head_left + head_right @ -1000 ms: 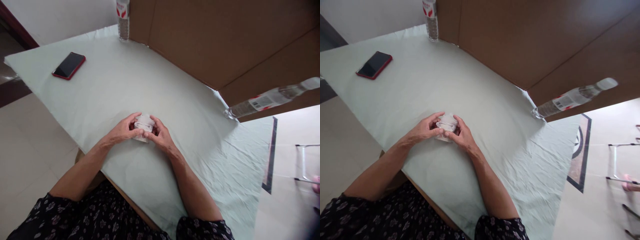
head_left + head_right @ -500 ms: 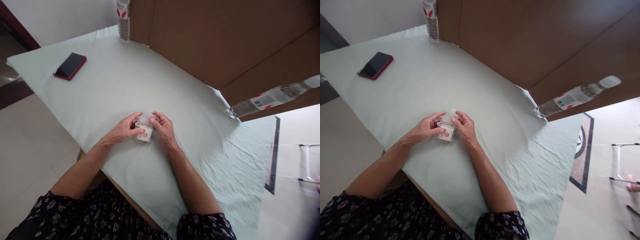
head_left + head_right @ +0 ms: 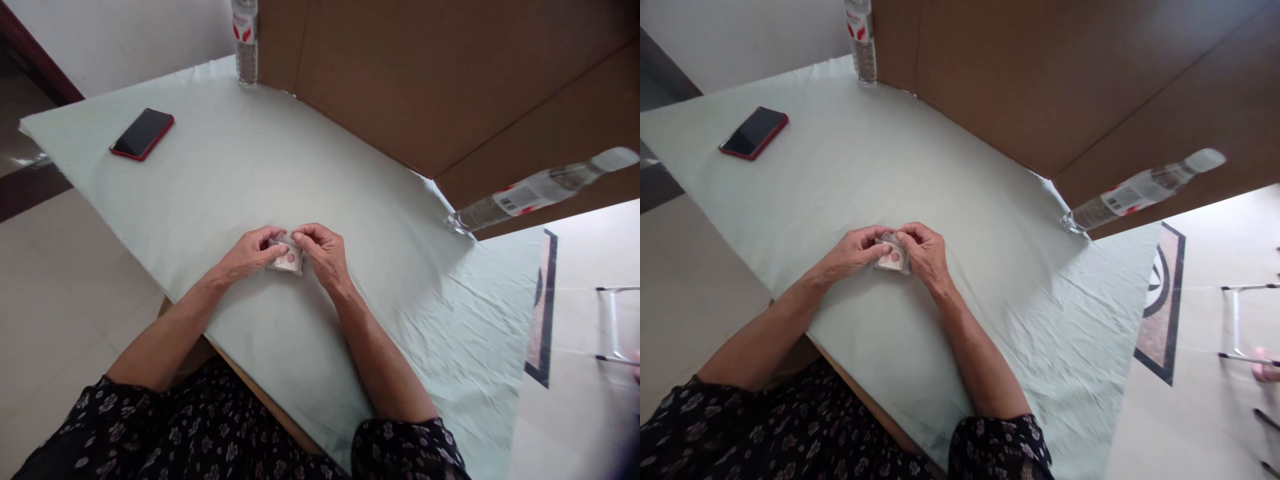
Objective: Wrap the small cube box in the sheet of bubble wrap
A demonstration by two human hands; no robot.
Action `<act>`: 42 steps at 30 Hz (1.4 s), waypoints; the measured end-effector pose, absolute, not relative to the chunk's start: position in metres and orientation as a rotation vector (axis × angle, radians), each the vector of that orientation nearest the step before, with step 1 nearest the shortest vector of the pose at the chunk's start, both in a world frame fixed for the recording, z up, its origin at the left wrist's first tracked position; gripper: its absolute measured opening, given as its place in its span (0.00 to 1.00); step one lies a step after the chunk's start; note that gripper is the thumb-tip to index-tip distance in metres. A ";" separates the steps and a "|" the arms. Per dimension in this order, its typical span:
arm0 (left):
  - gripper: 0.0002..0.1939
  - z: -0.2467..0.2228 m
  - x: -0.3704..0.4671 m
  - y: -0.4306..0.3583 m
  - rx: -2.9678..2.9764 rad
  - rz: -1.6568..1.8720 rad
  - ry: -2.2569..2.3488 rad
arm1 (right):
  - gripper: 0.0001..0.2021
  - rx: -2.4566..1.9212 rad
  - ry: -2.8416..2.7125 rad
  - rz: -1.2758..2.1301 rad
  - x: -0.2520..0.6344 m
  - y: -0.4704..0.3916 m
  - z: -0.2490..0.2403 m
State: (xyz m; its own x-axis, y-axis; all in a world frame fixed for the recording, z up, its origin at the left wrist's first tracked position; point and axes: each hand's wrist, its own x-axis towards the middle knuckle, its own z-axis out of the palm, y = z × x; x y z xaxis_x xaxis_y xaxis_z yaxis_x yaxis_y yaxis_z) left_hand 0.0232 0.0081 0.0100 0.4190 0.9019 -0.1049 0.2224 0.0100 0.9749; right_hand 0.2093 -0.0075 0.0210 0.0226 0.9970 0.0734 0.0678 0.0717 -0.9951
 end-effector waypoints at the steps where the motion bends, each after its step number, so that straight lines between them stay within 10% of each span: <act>1: 0.26 0.010 0.024 0.008 1.514 0.731 1.059 | 0.05 -1.226 -1.293 1.111 0.209 -0.009 0.022; 22: 0.18 -0.003 0.035 0.008 1.682 1.030 1.237 | 0.07 -1.153 -1.807 0.406 0.226 -0.027 0.002; 34: 0.19 -0.003 0.032 0.009 1.302 1.108 1.253 | 0.50 -1.204 -1.895 0.883 0.242 -0.019 -0.009; 42: 0.23 -0.003 0.031 0.006 1.320 1.058 1.183 | 0.46 -1.211 -1.914 0.830 0.235 -0.018 -0.019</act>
